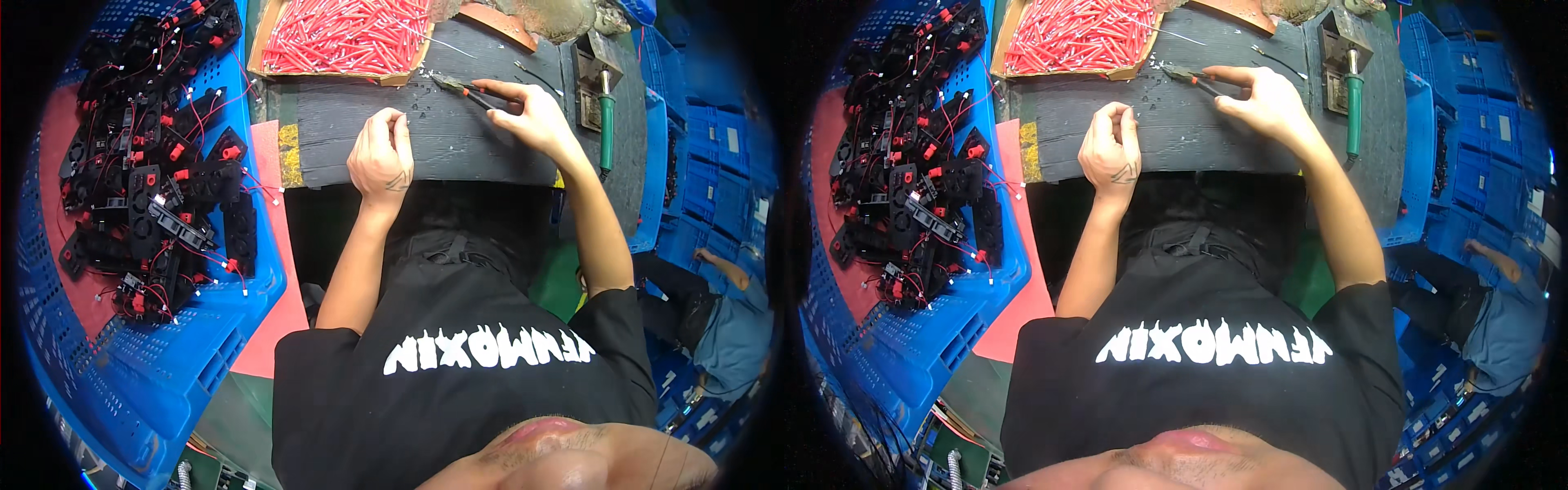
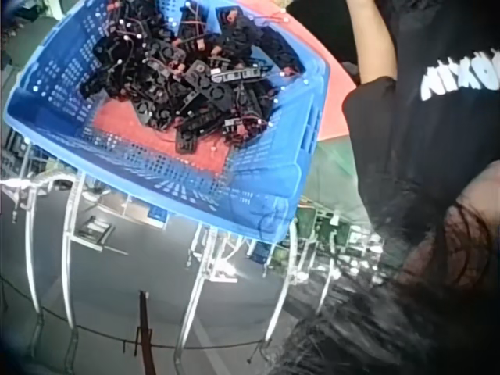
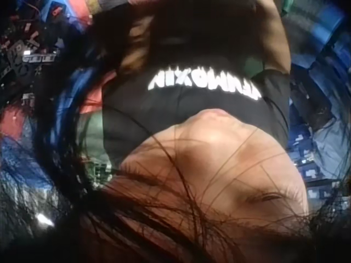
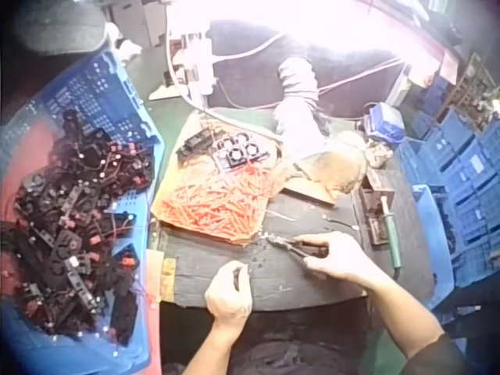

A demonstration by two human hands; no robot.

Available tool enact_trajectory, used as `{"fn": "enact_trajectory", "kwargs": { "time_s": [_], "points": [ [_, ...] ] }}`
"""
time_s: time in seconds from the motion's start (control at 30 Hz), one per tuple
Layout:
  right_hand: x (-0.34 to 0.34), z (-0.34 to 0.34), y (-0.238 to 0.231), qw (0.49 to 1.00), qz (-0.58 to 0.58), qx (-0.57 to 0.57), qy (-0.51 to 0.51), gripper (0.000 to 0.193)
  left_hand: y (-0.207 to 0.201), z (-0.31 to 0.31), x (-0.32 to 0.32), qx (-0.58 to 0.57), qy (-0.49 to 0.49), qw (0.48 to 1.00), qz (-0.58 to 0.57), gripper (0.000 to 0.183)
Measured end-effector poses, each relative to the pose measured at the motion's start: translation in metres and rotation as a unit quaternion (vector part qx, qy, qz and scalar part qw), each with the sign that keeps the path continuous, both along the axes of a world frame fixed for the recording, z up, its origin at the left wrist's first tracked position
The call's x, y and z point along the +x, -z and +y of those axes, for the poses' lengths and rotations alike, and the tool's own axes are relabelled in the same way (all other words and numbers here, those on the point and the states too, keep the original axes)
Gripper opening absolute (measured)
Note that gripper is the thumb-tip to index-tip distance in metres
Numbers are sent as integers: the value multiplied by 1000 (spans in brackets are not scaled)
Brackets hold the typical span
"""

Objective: Manually assembling and preparing electronic components by stripping and cutting wires on small cooling fans.

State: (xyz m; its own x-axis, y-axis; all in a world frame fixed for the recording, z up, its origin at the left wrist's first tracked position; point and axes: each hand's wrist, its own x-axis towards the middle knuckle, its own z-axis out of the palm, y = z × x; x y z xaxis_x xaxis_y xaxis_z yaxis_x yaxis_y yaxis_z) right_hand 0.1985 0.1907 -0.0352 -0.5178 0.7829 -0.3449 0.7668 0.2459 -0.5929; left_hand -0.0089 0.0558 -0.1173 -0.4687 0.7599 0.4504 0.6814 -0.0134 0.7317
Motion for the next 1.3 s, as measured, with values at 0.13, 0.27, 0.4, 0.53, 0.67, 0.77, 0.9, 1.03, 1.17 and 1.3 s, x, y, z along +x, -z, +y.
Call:
{"fn": "enact_trajectory", "kwargs": {
  "time_s": [0.13,0.27,0.4,0.53,0.67,0.77,0.9,1.03,1.17,1.3],
  "points": [
    [20,15,37,983,180,-7,-21,54,-3,1,2,6,1,1000,0,7],
    [11,2,36,990,125,-42,54,52,-5,-1,-1,-1,-9,1000,-4,8],
    [1,-36,50,939,59,340,-12,58,-3,0,-1,1,-4,1000,-4,8],
    [-2,-44,56,926,16,376,21,63,-7,-1,-1,0,13,1000,-7,10],
    [-4,-47,60,903,27,429,14,66,-4,-1,-1,13,3,1000,4,9],
    [-6,-45,56,890,15,455,-15,68,-2,-1,-2,12,-5,1000,12,10],
    [-2,-39,49,871,-48,487,-51,71,-3,-1,-1,10,4,1000,3,9],
    [-10,-30,36,905,-38,421,-50,66,-1,-1,-2,20,-2,1000,13,9],
    [-2,-24,20,908,-65,413,-32,63,-4,-2,-1,21,-2,1000,5,10],
    [7,-17,7,928,-71,361,-62,65,-5,-2,-2,19,0,1000,-2,10]
  ]
}}
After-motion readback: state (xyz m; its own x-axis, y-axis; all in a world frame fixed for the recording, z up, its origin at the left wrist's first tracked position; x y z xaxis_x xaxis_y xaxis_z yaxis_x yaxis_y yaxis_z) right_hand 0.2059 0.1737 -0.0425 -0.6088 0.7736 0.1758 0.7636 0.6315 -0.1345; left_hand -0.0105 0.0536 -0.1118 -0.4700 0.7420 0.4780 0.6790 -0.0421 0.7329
